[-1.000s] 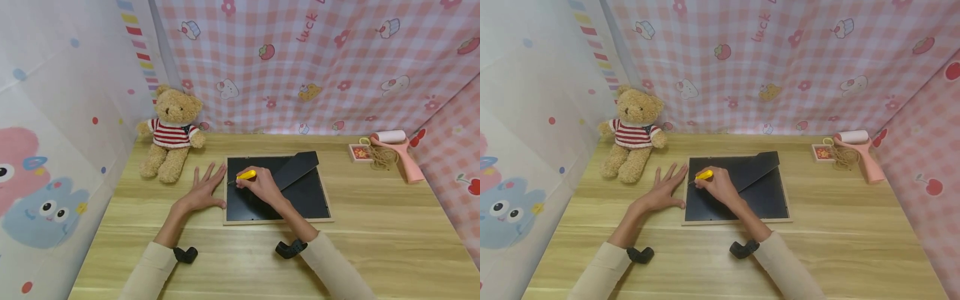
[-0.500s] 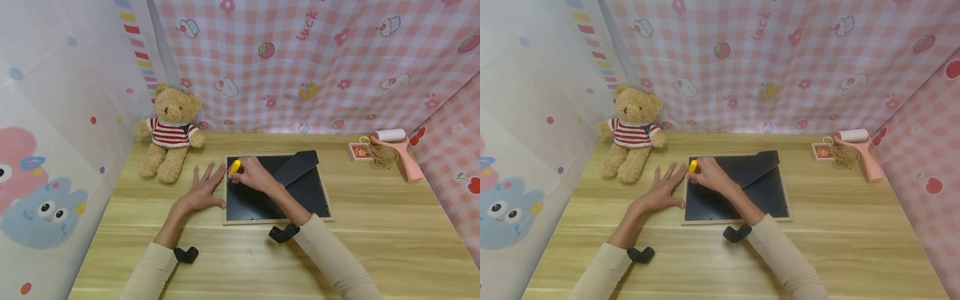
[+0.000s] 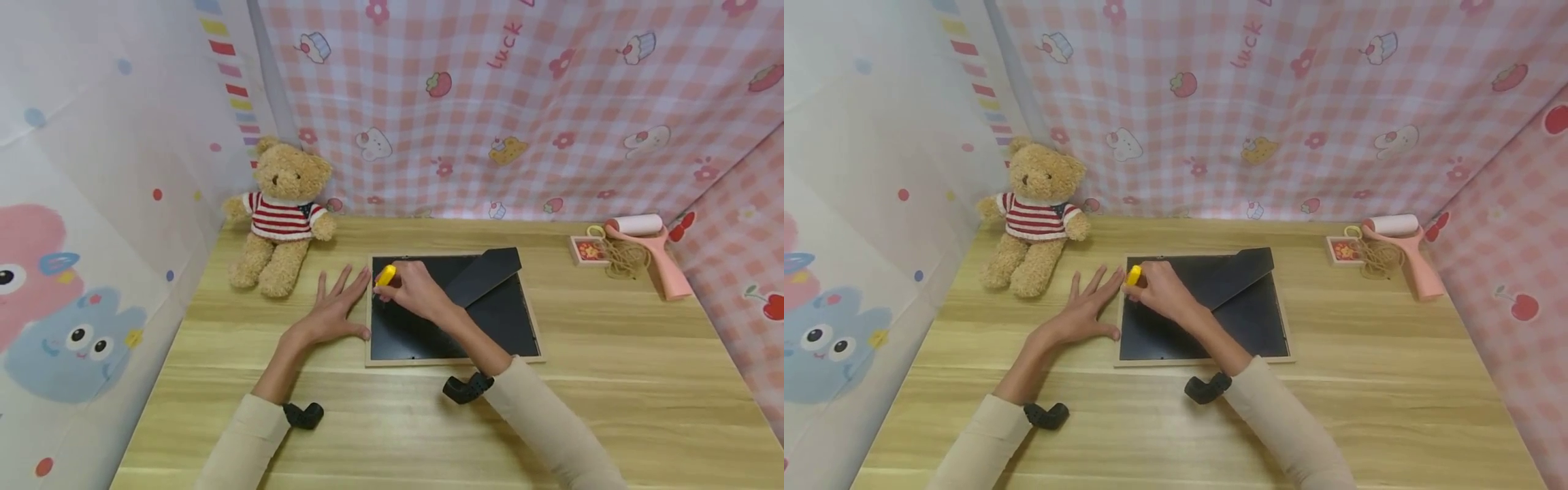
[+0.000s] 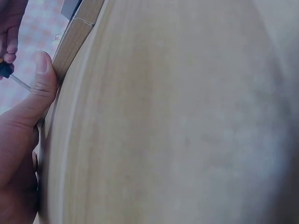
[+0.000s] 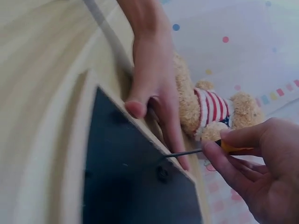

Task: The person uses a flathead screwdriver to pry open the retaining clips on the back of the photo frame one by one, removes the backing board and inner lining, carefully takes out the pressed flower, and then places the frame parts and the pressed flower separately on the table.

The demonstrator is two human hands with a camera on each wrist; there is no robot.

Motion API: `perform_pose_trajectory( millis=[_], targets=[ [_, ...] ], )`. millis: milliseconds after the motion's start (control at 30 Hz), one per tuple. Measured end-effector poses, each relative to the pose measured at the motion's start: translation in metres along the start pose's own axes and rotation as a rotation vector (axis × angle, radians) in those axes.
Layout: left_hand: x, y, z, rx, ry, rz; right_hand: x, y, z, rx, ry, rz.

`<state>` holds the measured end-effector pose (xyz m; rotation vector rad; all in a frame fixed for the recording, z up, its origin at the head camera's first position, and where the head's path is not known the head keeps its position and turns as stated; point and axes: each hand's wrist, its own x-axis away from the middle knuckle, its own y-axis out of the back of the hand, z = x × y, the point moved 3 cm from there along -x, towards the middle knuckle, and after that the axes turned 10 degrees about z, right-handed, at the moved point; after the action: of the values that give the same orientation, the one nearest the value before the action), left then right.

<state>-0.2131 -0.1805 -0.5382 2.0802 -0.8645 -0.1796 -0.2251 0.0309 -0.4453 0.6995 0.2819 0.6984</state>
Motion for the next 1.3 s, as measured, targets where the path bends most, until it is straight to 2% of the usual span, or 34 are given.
perform_pose_trajectory(
  millis=[133,233,367,467,700,833,933,1067,1167,1233,1300],
  targets=[
    [-0.001,-0.002,0.001,-0.002,-0.015,-0.006,0.014,-0.007,-0.007,-0.087,0.003,-0.092],
    [-0.001,-0.003,0.001,-0.004,-0.024,-0.014,0.023,-0.011,-0.013,-0.169,-0.023,-0.141],
    [0.001,-0.002,0.000,0.003,-0.019,-0.011,0.029,-0.016,-0.020,-0.233,-0.035,-0.167],
    [0.003,0.000,0.000,0.007,-0.010,-0.009,0.026,-0.017,-0.018,-0.211,-0.009,-0.158],
    [0.005,0.000,-0.002,0.005,-0.013,-0.035,0.011,-0.012,-0.007,-0.078,0.015,-0.092],
    [0.010,-0.009,-0.007,0.003,-0.031,-0.029,0.016,-0.007,-0.006,-0.048,0.008,-0.077],
    [0.015,-0.015,-0.009,-0.005,-0.035,-0.024,0.024,-0.001,-0.006,-0.071,0.013,-0.095],
    [0.019,-0.015,-0.011,-0.022,-0.032,-0.052,0.031,0.018,0.000,-0.062,0.042,-0.148],
    [0.020,-0.016,-0.014,-0.019,-0.035,-0.060,0.039,0.046,-0.002,-0.032,0.014,-0.238],
    [0.023,-0.020,-0.019,0.008,-0.043,-0.059,0.046,0.071,-0.013,0.001,-0.027,-0.314],
    [0.028,-0.026,-0.025,0.046,-0.052,-0.060,0.051,0.097,-0.032,0.056,-0.086,-0.358]
  ],
)
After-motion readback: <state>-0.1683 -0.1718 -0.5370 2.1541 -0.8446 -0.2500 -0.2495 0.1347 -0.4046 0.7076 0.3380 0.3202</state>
